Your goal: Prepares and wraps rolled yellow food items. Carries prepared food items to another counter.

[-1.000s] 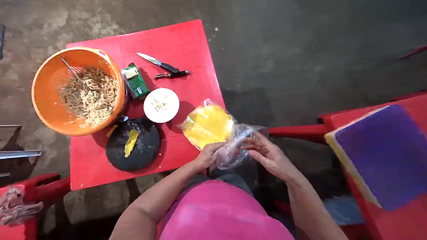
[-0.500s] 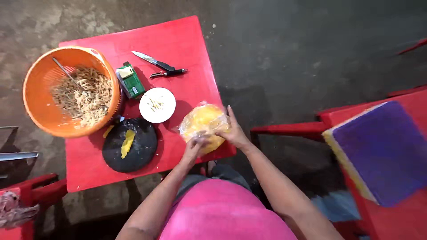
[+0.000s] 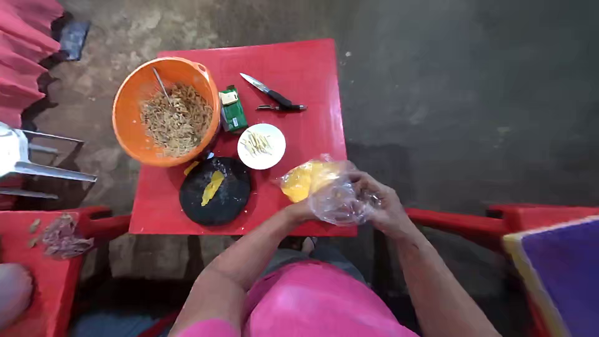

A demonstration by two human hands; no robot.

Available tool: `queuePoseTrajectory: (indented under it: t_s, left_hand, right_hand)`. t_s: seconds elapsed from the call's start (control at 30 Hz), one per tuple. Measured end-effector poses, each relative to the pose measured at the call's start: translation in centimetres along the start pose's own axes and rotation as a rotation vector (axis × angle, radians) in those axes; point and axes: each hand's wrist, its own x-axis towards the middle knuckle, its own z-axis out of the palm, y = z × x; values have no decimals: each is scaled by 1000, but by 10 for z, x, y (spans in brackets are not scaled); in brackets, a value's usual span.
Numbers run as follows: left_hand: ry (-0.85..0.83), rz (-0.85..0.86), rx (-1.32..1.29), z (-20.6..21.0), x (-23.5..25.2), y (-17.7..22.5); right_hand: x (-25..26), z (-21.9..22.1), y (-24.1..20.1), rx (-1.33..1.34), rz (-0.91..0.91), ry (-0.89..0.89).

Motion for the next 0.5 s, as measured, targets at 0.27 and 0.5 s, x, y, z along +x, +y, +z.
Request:
queuePoseTrajectory:
  t_s: [0.27, 0.5]
  left_hand:
    - [10, -10, 44, 6, 16, 15]
    - [-25, 17, 116, 12, 12, 18]
  right_hand:
    - [13, -33, -41, 81, -9, 237]
    - [14, -16, -29, -243, 165, 13]
